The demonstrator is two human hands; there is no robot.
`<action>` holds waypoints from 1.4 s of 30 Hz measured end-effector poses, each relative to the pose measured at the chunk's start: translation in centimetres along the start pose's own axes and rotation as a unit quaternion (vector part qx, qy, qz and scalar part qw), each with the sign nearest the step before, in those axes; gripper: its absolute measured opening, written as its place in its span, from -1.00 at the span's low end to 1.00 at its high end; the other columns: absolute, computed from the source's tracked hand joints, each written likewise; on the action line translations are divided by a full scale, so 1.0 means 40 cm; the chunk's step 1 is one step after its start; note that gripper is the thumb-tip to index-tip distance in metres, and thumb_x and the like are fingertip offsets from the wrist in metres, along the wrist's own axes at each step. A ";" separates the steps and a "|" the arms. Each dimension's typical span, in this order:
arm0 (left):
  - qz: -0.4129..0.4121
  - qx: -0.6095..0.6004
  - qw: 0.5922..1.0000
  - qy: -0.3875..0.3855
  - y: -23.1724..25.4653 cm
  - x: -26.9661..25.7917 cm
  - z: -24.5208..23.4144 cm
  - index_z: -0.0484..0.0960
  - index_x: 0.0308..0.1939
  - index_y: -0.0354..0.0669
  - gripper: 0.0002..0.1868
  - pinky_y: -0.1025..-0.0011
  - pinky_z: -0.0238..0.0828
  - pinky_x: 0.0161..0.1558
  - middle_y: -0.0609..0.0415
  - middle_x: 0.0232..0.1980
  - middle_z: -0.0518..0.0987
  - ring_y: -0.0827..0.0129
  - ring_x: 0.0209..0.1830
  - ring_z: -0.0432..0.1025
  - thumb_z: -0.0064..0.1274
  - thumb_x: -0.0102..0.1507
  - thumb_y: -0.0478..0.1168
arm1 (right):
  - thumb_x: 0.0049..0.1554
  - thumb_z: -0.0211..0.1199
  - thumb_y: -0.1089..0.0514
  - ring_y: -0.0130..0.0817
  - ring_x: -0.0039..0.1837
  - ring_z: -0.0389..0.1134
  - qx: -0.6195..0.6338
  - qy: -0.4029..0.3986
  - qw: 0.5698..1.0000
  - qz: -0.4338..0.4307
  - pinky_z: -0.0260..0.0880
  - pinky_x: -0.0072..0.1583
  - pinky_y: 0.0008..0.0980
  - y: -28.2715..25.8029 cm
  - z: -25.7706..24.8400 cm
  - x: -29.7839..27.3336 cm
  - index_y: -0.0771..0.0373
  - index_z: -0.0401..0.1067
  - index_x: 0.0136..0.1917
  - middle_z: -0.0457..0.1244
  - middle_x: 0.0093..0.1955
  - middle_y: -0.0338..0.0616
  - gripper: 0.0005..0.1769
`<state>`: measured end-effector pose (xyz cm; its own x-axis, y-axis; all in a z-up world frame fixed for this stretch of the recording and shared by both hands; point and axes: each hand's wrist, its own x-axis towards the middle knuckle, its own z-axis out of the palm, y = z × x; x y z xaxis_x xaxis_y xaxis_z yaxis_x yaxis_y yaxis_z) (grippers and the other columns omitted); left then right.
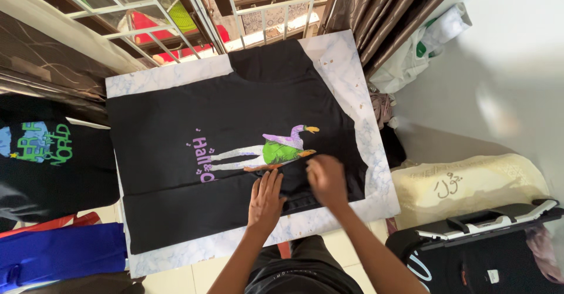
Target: The person picks up a black t-shirt from a stack, spreads it flat on a marble-topped table, and folds the sleeves and sides inward one at a time before folding the length to create a small rectangle.
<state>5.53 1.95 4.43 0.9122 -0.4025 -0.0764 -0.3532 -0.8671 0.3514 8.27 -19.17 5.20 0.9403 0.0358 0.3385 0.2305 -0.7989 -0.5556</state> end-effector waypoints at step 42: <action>-0.110 0.093 0.969 -0.202 -0.020 0.021 0.072 -0.28 0.61 -0.14 0.20 -0.04 -0.30 0.57 0.08 0.70 -0.28 0.22 0.69 -0.35 0.15 0.20 0.26 | 0.29 -0.05 -0.29 0.05 0.69 -0.15 -0.237 -0.093 0.964 0.072 -0.38 0.58 0.38 0.230 -0.133 -0.253 0.23 0.03 0.64 -0.05 0.67 0.08 -0.17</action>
<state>5.97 1.48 1.41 0.8273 -0.2521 -0.5021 -0.2256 -0.9675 0.1141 -0.46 -30.07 0.69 0.9927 -0.0243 0.1181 -0.0048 -0.9867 -0.1625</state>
